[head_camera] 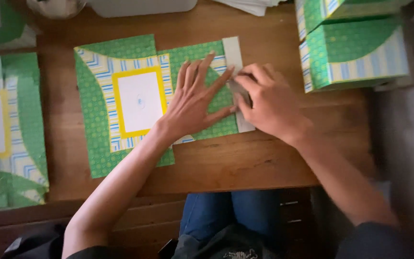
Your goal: The person assembles a small paper box by folding and tucking flaps, then places it aside. They then take a flat paper sheet, fold it along pre-scored lines, and press the edges to form creases. The person repeats folding and creasing steps on multiple sheets, stacking finished pieces on the table.
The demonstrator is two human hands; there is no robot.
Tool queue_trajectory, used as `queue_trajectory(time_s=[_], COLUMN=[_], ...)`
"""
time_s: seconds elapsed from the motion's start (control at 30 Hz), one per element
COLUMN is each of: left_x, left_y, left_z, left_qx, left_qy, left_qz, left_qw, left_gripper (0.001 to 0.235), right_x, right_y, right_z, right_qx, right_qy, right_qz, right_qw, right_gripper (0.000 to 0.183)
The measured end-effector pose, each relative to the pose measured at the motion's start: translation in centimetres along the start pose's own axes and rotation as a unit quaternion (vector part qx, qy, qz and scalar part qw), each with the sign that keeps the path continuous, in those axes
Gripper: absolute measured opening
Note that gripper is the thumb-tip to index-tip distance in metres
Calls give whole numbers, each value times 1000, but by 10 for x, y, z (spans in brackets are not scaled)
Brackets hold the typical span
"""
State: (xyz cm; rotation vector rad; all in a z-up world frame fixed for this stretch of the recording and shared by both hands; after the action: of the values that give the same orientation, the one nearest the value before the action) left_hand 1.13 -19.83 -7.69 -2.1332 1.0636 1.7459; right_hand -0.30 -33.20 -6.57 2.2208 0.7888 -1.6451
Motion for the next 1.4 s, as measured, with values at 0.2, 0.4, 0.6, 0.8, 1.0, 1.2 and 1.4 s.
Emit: queue_trajectory(time_s=[0.2,0.4,0.6,0.8,1.0,1.2,1.4], left_x=[-1,6,8,13,13,12,13], left_y=[4,6,7,5,6,6,8], left_z=[2,4,6,6,8,9,11], left_qx=[-13,-35,-22,-24,-24,-10,26], left_qy=[-60,-134,-125,-131,-142,-129,-76], left_qz=[57,15,-5,-20,-30,-31,-23], left_qw=[997,990,992,991,989,991,996], left_gripper=[82,100,104,105,107,105,100], right_x=[-17,-27,-16,-16,-6,3,23], right_y=[-24,-67,-65,-58,-30,-7,16], right_z=[27,89,102,85,46,11,-12], right_qx=[67,88,140,120,149,152,172], right_qy=[-43,4,-11,-48,-111,-141,-201], right_qz=[-172,-147,-176,-107,-64,-35,12], right_qw=[982,985,974,986,981,978,964], right_gripper=[52,54,54,51,50,50,58])
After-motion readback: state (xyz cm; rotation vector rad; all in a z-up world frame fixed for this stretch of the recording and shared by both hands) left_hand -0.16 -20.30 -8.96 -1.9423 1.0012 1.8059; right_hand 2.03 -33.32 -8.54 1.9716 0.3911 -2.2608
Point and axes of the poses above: each hand's wrist, its own z-axis away from the middle knuckle, its own x-axis out of the palm, y = z × x, the point moved 8 cm from there along -z, towards the middle knuckle, and after that the axes turned 6 degrees about -x, right-handed, at the moved point
